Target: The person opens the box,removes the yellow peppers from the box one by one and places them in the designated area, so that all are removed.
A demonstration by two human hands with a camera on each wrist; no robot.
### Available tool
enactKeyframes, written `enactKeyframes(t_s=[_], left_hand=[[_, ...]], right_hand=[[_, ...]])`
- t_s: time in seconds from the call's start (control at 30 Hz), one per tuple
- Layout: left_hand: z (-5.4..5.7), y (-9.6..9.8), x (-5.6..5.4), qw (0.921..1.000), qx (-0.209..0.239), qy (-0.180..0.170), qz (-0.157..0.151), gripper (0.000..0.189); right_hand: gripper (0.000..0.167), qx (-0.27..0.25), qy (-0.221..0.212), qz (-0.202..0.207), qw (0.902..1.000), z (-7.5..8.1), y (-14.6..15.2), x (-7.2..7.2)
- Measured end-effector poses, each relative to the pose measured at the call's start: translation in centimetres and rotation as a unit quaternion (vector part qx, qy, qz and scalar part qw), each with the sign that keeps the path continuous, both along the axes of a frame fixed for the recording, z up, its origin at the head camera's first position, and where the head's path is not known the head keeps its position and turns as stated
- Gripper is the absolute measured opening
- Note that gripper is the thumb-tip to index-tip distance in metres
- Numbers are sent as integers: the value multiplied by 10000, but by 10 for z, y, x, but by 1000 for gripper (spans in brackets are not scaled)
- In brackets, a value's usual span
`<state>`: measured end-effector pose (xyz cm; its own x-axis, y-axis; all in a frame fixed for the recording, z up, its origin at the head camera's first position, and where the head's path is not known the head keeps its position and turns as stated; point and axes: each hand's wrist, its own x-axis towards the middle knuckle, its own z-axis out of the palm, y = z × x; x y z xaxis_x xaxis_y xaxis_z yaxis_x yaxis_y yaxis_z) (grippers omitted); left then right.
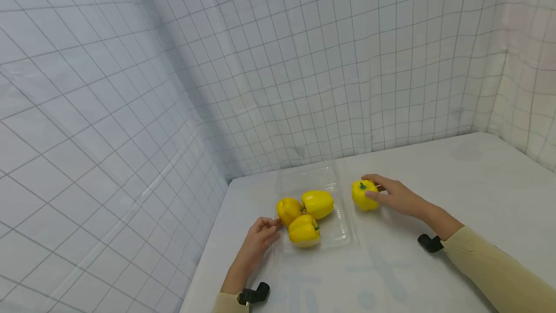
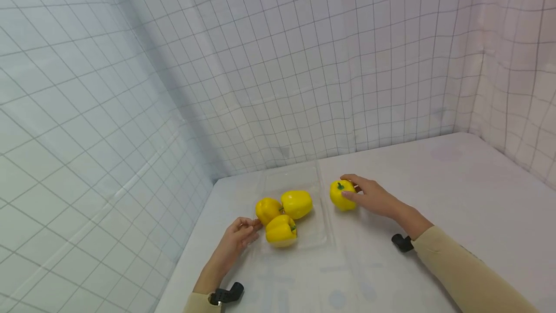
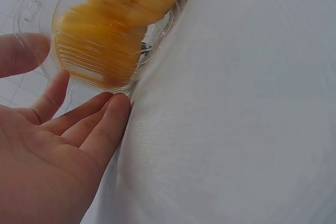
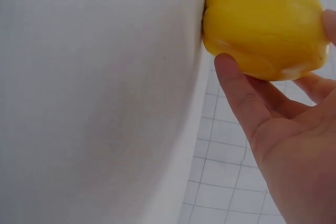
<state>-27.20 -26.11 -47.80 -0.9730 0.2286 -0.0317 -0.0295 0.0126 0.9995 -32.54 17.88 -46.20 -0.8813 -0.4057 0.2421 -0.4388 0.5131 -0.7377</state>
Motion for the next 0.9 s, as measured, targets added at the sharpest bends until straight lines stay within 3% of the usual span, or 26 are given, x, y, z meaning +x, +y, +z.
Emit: enactKeyframes(t_s=[0.3,0.9], left_hand=[[0,-1,0,9999,-83,-34,63,16],[2,1,1,9997,-220,-13,40,26]], right_hand=[[61,-66,-116,54,9999,0,5,0],[55,-27,526,-18,9986,3,4,1]])
